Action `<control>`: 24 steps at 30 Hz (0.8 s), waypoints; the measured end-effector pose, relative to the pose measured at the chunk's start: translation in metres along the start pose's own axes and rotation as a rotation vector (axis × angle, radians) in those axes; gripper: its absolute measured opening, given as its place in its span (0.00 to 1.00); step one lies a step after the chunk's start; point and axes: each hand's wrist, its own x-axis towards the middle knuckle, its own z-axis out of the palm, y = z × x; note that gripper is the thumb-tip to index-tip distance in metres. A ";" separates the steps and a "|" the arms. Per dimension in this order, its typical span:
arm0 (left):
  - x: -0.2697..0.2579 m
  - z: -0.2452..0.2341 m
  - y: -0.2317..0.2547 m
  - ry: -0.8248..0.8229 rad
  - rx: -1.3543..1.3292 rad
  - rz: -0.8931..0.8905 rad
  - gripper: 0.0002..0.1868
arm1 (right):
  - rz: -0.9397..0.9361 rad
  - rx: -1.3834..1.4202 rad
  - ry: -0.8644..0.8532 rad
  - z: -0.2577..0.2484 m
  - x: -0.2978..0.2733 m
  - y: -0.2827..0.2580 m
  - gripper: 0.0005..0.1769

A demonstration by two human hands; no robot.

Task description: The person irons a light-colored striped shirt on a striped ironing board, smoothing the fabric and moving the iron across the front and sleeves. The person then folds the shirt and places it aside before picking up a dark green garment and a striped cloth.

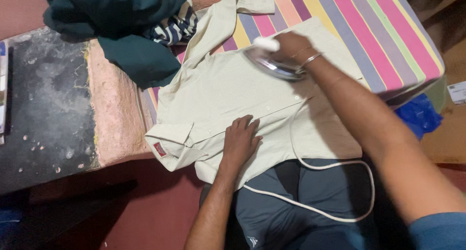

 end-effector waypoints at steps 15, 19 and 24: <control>-0.016 -0.048 -0.079 0.469 -0.248 -0.457 0.23 | 0.153 -0.110 0.148 -0.033 -0.029 0.133 0.30; -0.024 -0.048 -0.101 0.264 0.042 -0.753 0.36 | -0.064 -0.111 0.019 -0.027 -0.047 0.071 0.30; -0.020 -0.048 -0.090 0.162 0.072 -0.844 0.48 | -0.231 -0.124 -0.117 -0.011 -0.060 -0.030 0.25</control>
